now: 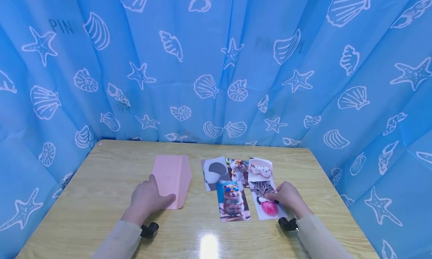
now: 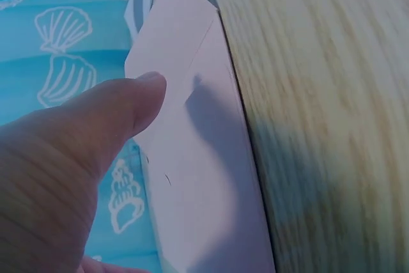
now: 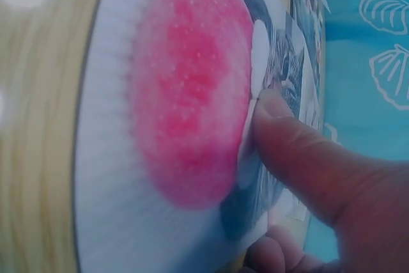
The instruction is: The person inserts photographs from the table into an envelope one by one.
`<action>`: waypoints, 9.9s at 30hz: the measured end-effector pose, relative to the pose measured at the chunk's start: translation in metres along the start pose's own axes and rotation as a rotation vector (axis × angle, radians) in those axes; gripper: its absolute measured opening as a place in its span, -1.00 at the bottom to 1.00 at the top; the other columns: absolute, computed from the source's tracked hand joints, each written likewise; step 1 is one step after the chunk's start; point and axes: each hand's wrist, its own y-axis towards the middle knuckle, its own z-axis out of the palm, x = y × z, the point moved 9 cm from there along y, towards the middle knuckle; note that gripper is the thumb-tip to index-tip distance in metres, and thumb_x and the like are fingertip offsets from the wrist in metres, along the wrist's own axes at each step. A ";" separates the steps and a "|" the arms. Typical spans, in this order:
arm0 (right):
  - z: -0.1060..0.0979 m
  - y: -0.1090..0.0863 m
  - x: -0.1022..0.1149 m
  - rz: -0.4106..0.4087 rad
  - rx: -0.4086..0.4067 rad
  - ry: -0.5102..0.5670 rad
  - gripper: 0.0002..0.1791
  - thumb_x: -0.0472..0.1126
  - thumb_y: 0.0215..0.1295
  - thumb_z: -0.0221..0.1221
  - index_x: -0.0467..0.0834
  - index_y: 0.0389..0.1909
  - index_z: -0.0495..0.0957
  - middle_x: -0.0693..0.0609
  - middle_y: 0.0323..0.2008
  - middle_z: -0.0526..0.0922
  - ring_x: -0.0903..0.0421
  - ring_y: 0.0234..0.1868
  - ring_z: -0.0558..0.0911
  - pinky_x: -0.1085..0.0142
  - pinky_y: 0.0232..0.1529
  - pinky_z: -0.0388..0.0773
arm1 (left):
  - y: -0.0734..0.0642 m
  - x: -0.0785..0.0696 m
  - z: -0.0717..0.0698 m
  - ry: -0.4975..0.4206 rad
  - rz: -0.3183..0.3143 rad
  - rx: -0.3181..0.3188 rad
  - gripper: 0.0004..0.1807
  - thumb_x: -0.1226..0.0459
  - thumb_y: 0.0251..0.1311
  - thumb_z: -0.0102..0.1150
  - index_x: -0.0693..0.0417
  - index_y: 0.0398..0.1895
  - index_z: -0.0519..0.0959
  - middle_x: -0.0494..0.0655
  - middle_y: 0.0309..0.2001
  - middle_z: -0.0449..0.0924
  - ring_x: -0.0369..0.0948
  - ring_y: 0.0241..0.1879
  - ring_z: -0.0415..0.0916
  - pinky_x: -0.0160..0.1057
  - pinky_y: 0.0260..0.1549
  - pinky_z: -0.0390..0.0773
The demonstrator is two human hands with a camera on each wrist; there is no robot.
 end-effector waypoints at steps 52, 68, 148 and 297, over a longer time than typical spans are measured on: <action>-0.009 -0.007 0.006 -0.102 -0.082 0.092 -0.58 -0.18 0.21 0.28 -0.40 -0.14 0.35 -0.18 -0.34 0.50 -0.03 -0.31 0.50 0.15 -0.35 0.47 | 0.001 0.013 0.003 0.054 -0.110 0.019 0.02 -0.14 -0.33 0.41 0.59 -0.05 0.28 0.34 -0.19 0.22 0.17 -0.16 0.19 0.12 -0.24 0.35; -0.031 -0.008 0.024 -0.161 -0.050 0.238 -0.58 -0.26 0.36 0.14 -0.37 0.16 0.36 -0.12 -0.32 0.58 0.03 -0.30 0.56 0.25 -0.38 0.49 | -0.004 0.009 -0.006 0.004 -0.042 -0.044 -0.05 -0.09 -0.33 0.39 0.51 0.02 0.36 0.28 -0.15 0.40 0.15 -0.13 0.26 0.11 -0.20 0.39; 0.051 -0.043 0.177 -0.342 -0.078 0.695 -0.73 -0.31 0.19 0.26 -0.27 -0.14 0.44 -0.06 -0.54 0.61 -0.05 -0.59 0.66 0.01 -0.47 0.63 | -0.019 -0.058 -0.005 0.005 0.039 -0.211 0.13 -0.32 -0.18 0.31 0.39 0.26 0.32 0.27 0.11 0.44 0.12 0.06 0.38 0.09 -0.08 0.53; 0.057 -0.015 0.112 -0.428 0.053 0.061 -0.21 -0.17 -0.04 0.50 -0.19 0.11 0.20 -0.03 -0.39 0.46 0.11 -0.42 0.45 0.21 -0.37 0.41 | -0.017 -0.031 0.006 -0.037 -0.028 -0.131 0.11 -0.32 -0.13 0.26 0.45 0.23 0.33 0.25 -0.06 0.47 0.07 -0.12 0.46 0.10 -0.26 0.55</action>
